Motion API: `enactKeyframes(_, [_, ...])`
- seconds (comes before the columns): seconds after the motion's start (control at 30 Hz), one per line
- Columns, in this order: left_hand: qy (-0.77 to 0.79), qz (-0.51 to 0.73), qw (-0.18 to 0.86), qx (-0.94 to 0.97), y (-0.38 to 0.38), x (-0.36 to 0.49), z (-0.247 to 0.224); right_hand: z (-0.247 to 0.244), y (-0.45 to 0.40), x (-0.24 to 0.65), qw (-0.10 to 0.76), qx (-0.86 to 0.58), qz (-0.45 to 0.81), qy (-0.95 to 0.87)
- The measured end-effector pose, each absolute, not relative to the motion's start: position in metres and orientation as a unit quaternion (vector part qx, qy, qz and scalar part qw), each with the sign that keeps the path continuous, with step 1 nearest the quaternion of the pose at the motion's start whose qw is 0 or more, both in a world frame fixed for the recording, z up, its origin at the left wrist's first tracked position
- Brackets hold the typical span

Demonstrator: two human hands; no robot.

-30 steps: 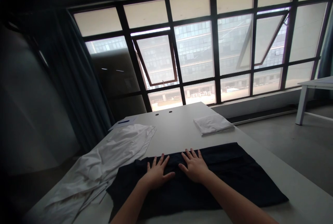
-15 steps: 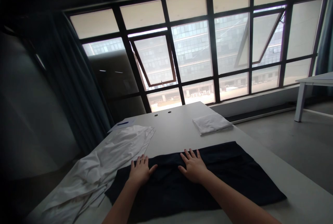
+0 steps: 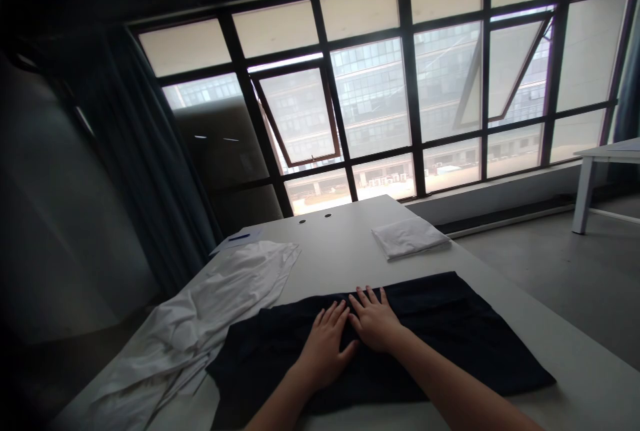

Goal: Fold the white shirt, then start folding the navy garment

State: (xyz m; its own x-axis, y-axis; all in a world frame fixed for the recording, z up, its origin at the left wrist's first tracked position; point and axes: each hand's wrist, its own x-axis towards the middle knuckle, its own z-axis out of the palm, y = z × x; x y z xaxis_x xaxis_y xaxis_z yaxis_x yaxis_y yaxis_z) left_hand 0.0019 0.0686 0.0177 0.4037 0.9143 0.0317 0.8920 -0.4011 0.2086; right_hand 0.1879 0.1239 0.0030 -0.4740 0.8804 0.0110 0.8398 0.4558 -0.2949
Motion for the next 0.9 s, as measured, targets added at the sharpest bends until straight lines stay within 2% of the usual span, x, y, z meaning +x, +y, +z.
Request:
enactKeyframes(0.27, [0.576, 0.114, 0.032, 0.809, 0.0669, 0.0012, 0.0182, -0.0012, 0.1265, 0.1853, 0.081, -0.506, 0.118, -0.851])
enactKeyframes(0.9, [0.595, 0.073, 0.054, 0.799, 0.0685, -0.0010, 0.0224, 0.0040, 0.1232, 0.1830, 0.092, -0.515, 0.129, -0.843])
